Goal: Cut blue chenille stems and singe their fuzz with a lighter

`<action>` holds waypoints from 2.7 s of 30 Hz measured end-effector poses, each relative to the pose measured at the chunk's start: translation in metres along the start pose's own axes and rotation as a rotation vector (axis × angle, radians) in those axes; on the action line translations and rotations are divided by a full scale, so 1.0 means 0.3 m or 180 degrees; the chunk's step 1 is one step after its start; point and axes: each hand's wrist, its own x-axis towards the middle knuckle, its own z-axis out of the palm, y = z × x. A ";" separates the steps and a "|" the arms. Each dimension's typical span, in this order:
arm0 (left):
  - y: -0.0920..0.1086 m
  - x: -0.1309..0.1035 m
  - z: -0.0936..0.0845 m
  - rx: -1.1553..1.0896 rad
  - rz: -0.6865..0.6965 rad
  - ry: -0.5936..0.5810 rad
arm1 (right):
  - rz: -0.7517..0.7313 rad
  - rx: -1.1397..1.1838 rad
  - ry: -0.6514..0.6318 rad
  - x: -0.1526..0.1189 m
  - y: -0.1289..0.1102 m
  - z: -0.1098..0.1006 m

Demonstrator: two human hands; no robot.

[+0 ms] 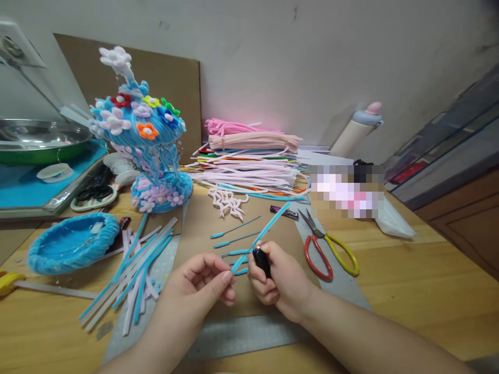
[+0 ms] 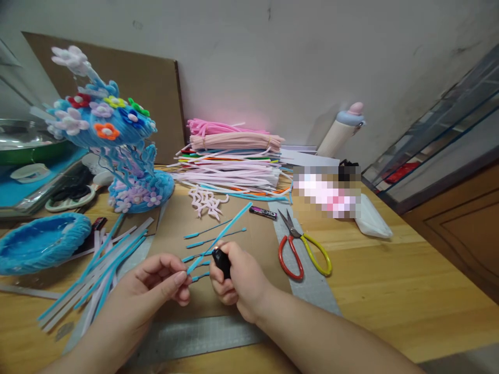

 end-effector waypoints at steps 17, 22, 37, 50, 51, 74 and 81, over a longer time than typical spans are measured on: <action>-0.019 0.002 -0.011 -0.0072 0.0016 -0.0177 | -0.0038 -0.0039 0.0078 0.001 -0.002 -0.005; -0.011 0.000 -0.008 -0.0021 0.0013 -0.0191 | -0.0025 -0.0040 0.0082 0.001 0.006 0.000; -0.018 0.004 -0.013 -0.0066 0.0075 -0.0209 | 0.0039 0.0002 0.0081 -0.001 -0.002 -0.003; -0.025 0.010 -0.021 -0.0199 0.0222 0.0033 | 0.0089 0.0071 -0.0031 -0.008 0.010 0.005; -0.025 0.012 -0.020 -0.0207 0.0232 0.0046 | 0.0081 0.0069 -0.0055 -0.009 0.011 0.005; -0.038 0.014 -0.031 -0.0122 0.0474 0.0090 | 0.0241 0.0242 -0.0305 -0.016 0.021 0.001; -0.027 0.014 -0.026 -0.0153 0.0452 0.0128 | 0.0248 0.0243 -0.0297 -0.015 0.021 0.001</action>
